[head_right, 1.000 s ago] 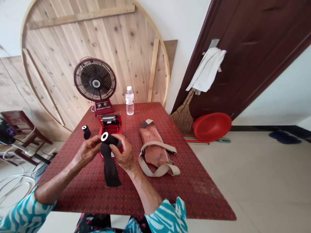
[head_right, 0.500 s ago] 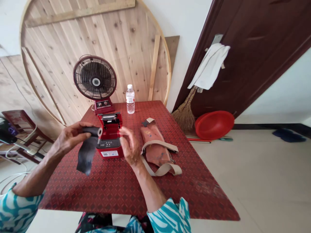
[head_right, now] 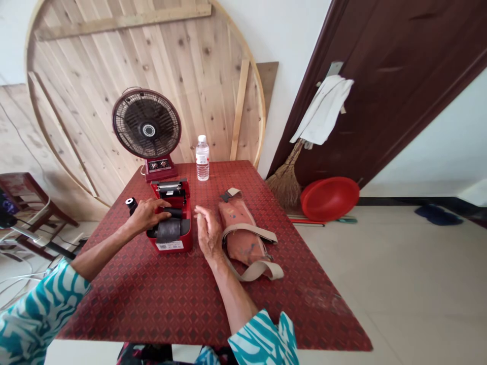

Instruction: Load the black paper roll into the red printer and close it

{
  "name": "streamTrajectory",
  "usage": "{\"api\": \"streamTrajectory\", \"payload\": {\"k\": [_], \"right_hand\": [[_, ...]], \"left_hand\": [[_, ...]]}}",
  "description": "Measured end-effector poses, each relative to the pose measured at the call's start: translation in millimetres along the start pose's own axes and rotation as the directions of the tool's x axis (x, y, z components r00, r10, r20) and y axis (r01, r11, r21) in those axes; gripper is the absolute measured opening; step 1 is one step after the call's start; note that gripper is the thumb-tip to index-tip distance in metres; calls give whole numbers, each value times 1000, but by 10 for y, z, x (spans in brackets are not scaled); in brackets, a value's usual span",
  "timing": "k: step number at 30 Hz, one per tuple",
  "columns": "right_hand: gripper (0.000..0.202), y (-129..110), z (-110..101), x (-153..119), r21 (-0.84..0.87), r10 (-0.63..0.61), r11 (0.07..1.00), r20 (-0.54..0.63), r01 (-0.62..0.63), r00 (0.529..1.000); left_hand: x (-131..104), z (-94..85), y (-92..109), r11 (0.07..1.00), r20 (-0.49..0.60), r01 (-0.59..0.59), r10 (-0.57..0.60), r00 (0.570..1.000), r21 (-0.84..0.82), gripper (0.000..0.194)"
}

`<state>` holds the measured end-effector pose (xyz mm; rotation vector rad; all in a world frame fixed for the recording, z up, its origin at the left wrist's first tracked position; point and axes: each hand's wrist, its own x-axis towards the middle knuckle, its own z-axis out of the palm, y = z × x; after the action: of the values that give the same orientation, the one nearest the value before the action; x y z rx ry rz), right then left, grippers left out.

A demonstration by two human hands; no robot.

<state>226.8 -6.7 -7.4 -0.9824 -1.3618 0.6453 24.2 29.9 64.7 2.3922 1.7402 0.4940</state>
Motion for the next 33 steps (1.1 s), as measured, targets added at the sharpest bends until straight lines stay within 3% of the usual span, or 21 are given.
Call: {"api": "streamTrajectory", "payload": {"k": [5,9,13,17,19,24,28,33], "right_hand": [[27,59,13,0,-60,-95,993,44,97,995],[27,99,11,5,-85,-101,991,49,105,994],[27,169,-8,15,-93,-101,990,34,104,994],[26,258,-11,36,-77,-90,993,10,91,996],[26,291,-1,50,-56,-53,997,-3,53,999],[31,326,30,70,42,78,996,-57,-76,995],[34,349,43,64,48,109,993,-72,-105,991],[35,369,56,34,16,129,992,-38,-128,991]], "left_hand": [[141,-3,-29,995,128,-35,24,992,88,22],[280,7,-42,986,234,-83,48,971,143,11],[270,-32,-75,996,255,-91,83,964,22,18],[-39,-81,-85,939,115,-88,133,984,-331,33],[-246,-49,-63,908,41,-139,169,985,-396,37],[-581,132,3,869,-199,-435,396,897,-234,27],[-657,181,-2,843,-229,-528,497,837,-102,31],[-716,215,-58,819,-304,-574,545,781,-6,19]]}}
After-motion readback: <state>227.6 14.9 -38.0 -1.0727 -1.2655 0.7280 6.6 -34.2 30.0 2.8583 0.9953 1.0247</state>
